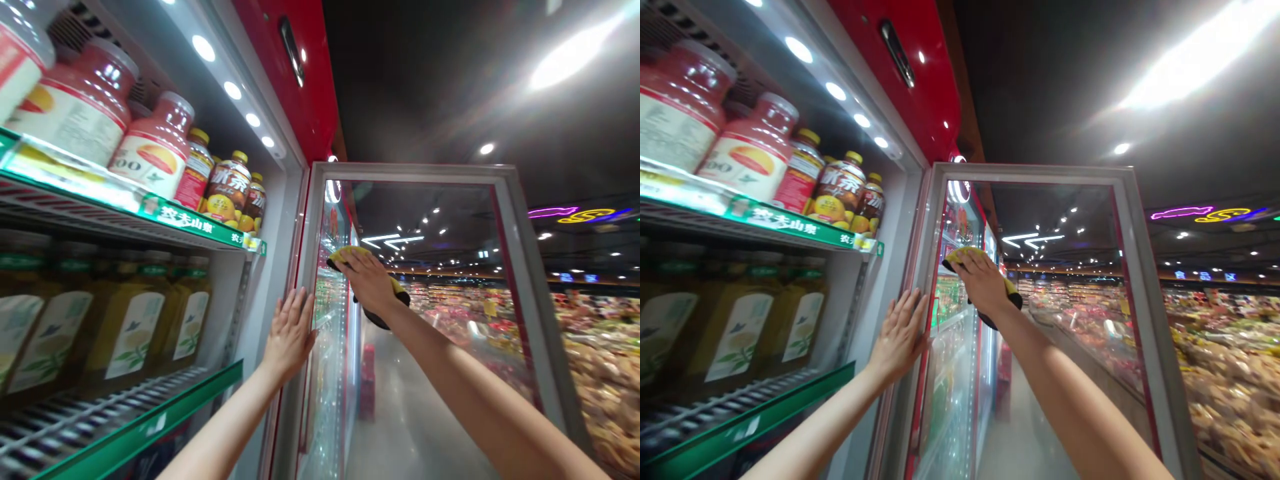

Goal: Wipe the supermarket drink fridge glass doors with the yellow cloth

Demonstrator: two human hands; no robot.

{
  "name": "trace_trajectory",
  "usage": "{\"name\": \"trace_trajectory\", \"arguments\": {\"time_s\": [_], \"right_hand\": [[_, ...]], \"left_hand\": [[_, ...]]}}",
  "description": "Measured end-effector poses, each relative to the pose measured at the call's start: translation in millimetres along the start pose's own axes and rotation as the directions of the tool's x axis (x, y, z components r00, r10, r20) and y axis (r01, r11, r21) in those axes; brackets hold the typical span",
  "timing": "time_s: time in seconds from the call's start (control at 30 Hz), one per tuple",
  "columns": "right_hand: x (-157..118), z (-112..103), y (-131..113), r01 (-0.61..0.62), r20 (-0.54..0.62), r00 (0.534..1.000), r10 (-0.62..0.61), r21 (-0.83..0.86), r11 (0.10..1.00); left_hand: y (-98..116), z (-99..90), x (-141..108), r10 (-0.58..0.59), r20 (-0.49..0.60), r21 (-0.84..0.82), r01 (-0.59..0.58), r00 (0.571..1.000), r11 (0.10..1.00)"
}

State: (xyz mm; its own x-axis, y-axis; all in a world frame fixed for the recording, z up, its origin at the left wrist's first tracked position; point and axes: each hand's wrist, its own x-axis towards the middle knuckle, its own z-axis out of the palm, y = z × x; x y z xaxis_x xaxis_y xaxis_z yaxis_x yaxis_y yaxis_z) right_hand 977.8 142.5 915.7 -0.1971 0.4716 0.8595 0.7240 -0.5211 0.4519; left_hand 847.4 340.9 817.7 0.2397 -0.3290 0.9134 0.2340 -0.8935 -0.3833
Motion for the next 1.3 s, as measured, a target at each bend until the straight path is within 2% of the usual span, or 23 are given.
{"name": "trace_trajectory", "arguments": {"time_s": [0.07, 0.1, 0.23, 0.27, 0.3, 0.37, 0.43, 0.47, 0.6, 0.73, 0.8, 0.9, 0.97, 1.1, 1.2, 1.3], "right_hand": [[11.2, 7.2, -11.1, -0.115, -0.048, 0.992, 0.115, 0.003, 0.993], [11.7, 10.1, -17.9, -0.117, -0.048, 0.992, 0.117, 0.011, 0.993], [2.8, 8.5, -29.2, 0.124, 0.046, 0.991, -0.127, 0.065, 0.990], [4.6, 5.7, -26.4, 0.140, 0.053, 0.988, -0.143, 0.068, 0.988], [9.4, 3.1, -22.5, 0.115, 0.044, 0.992, -0.118, 0.062, 0.991], [25.3, 0.2, -15.9, -0.028, -0.015, 0.999, 0.029, 0.046, 0.999], [41.3, 1.4, -15.6, -0.155, -0.067, 0.985, 0.159, 0.060, 0.986], [46.3, 2.9, -17.9, -0.173, -0.069, 0.982, 0.178, 0.078, 0.982], [43.3, 6.2, -27.7, -0.054, -0.013, 0.998, 0.059, 0.223, 0.973], [34.7, 4.4, -29.7, 0.010, -0.150, 0.987, 0.054, 0.397, 0.918], [35.3, 6.8, -33.5, 0.081, -0.174, 0.985, -0.008, 0.417, 0.905], [40.8, 14.4, -39.4, 0.234, -0.108, 0.972, -0.209, 0.357, 0.904], [49.7, 17.8, -37.8, 0.285, -0.076, 0.959, -0.275, 0.301, 0.910], [85.9, 13.6, -18.3, 0.261, -0.077, 0.965, -0.251, 0.204, 0.943], [115.6, 6.8, -1.4, 0.214, -0.072, 0.976, -0.206, 0.148, 0.965], [125.4, 5.2, 5.5, 0.191, -0.077, 0.980, -0.181, 0.152, 0.970]], "left_hand": [[0.6, 0.3, -2.9, -0.005, 0.010, -0.006, 0.005, 1.000, 1.000], [0.9, 0.7, -4.2, -0.004, 0.015, -0.009, 0.004, 1.000, 1.000], [1.1, 1.3, -8.6, -0.002, 0.030, -0.008, 0.003, 1.000, 1.000], [1.2, 0.8, -9.4, -0.005, 0.032, -0.002, 0.005, 0.999, 1.000], [1.4, 0.1, -10.1, -0.010, 0.035, 0.005, 0.010, 0.999, 1.000], [2.4, -2.3, -11.3, -0.020, 0.046, 0.021, 0.019, 0.999, 1.000], [4.0, -5.5, -13.2, -0.028, 0.067, 0.033, 0.026, 0.997, 0.999], [4.6, -7.3, -14.6, -0.029, 0.079, 0.038, 0.026, 0.996, 0.999], [4.3, -15.6, -21.2, -0.018, 0.109, 0.047, 0.013, 0.994, 0.999], [0.0, -22.7, -17.4, -0.029, 0.104, 0.037, 0.025, 0.994, 0.999], [-2.1, -24.2, -9.6, -0.085, 0.073, 0.039, 0.082, 0.994, 0.996], [-6.0, -22.2, 6.3, -0.174, -0.008, 0.042, 0.174, 0.985, 0.984], [-10.9, -18.0, 19.7, -0.173, -0.023, 0.034, 0.174, 0.985, 0.984], [-28.2, -8.0, 60.8, -0.114, 0.049, 0.001, 0.114, 0.992, 0.993], [-42.4, -3.4, 99.7, -0.119, 0.060, -0.025, 0.121, 0.991, 0.992], [-51.4, 0.1, 124.8, -0.139, 0.054, -0.073, 0.142, 0.989, 0.987]]}}
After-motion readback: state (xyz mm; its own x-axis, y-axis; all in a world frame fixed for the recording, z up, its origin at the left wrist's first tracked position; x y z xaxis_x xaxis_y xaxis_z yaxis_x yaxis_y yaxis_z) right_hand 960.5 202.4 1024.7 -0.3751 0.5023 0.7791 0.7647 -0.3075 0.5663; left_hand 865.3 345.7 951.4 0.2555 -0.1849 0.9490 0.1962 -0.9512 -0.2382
